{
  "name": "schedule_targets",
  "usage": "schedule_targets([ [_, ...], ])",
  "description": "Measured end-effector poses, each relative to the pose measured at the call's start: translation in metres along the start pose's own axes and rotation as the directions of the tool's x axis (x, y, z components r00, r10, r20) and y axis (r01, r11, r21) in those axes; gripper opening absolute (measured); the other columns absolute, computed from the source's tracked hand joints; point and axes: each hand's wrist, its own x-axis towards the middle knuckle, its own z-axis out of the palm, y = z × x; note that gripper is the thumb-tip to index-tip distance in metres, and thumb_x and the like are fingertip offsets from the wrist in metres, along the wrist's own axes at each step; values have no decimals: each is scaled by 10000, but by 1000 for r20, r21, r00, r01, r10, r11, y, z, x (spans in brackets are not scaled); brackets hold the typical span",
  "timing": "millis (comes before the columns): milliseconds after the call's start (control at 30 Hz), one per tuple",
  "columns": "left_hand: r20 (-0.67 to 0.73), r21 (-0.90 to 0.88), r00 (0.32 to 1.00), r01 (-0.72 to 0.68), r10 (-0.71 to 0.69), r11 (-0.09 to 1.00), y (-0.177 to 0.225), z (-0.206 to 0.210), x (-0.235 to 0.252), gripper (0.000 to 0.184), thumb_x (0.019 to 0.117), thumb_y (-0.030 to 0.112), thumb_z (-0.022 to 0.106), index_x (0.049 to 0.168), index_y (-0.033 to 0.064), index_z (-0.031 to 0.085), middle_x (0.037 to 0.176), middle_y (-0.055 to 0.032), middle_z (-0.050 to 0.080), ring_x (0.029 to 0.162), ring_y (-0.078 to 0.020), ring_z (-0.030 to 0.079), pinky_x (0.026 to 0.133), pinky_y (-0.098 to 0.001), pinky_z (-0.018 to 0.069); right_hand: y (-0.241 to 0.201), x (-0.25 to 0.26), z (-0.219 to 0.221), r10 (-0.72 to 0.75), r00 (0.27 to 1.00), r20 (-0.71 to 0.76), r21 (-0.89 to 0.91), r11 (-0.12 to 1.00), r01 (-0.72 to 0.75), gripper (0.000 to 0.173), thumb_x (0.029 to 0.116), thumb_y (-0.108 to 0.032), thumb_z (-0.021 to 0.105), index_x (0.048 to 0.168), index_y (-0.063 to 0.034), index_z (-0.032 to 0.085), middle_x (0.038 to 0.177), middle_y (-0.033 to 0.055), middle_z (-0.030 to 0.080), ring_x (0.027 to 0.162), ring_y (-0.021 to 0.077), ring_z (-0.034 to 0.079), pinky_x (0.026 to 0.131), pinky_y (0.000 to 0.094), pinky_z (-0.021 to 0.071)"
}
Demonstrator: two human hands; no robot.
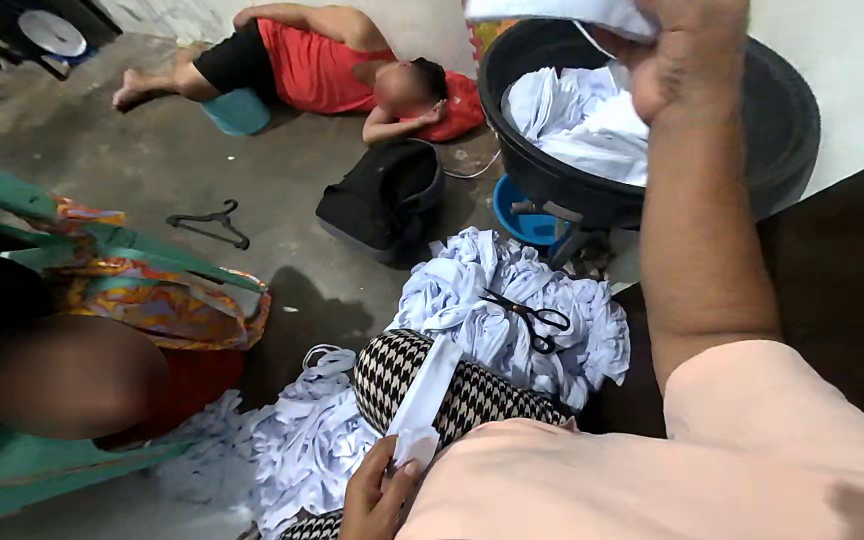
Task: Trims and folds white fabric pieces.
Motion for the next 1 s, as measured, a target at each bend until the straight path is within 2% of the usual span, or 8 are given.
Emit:
schedule_targets([
  [100,14,-11,1000,6,-6,1000,-1,-4,-2,217,947,195,662,1095,42,704,1050,-24,718,955,-103,693,863,-309,600,7,-11,-80,54,977,-209,-517,841,-157,572,973,-219,683,1439,-23,414,1287,176,579,1032,261,682,816,415,627],
  [233,-12,-19,1000,3,-3,1000,-3,-8,-8,237,950,217,671,1108,43,697,1075,-25,717,983,-102,694,877,-308,601,4,-61,-116,-158,953,-259,-907,380,-183,692,929,-345,694,1445,59,469,1463,364,410,1370,465,416,1144,531,360],
  [333,-126,-7,992,-1,0,1000,-7,-6,-8,321,944,300,683,1128,38,703,1373,-100,587,1173,-144,626,946,-317,575,19,-107,-83,-348,935,66,-832,498,245,490,996,-246,608,1326,103,511,1287,264,562,1131,258,586,944,332,510],
  [433,-156,81,979,142,-128,987,-4,-9,-10,323,945,271,639,1108,-1,702,1525,-177,445,1192,-160,613,920,-313,570,70,-167,-23,22,878,479,-573,765,293,396,1003,-159,578,1299,98,515,1149,181,632,1007,159,650,893,321,564],
  [567,-89,87,969,239,-231,967,-8,-12,-12,360,971,292,635,1227,42,682,1495,-152,475,1071,-139,643,865,-310,572,144,-248,31,689,297,661,-715,698,-29,563,1025,-266,597,1507,-29,428,1418,229,550,1217,338,617,1013,511,522],
  [733,-7,104,960,278,-279,955,-3,-10,-20,380,978,312,639,1238,39,682,1336,-124,598,1139,-156,617,969,-354,531,161,-266,44,680,55,731,-681,732,1,487,969,-334,667,1341,-42,550,1182,195,649,1020,315,651,872,535,545],
  [867,2,110,971,239,-241,965,-3,-12,-18,326,991,281,614,1157,14,698,1199,-107,656,1079,-139,630,958,-355,527,152,-256,58,619,1,786,-618,784,-61,243,925,-76,669,1147,12,622,1064,156,664,937,233,659,841,460,564],
  [1000,-137,-67,970,195,-202,979,5,-29,-10,219,976,169,625,1113,11,689,1132,-75,652,997,-124,647,890,-343,565,152,-251,83,589,142,796,-572,808,-143,276,935,-98,655,1191,-8,601,1076,136,651,909,194,661,806,417,582],
])
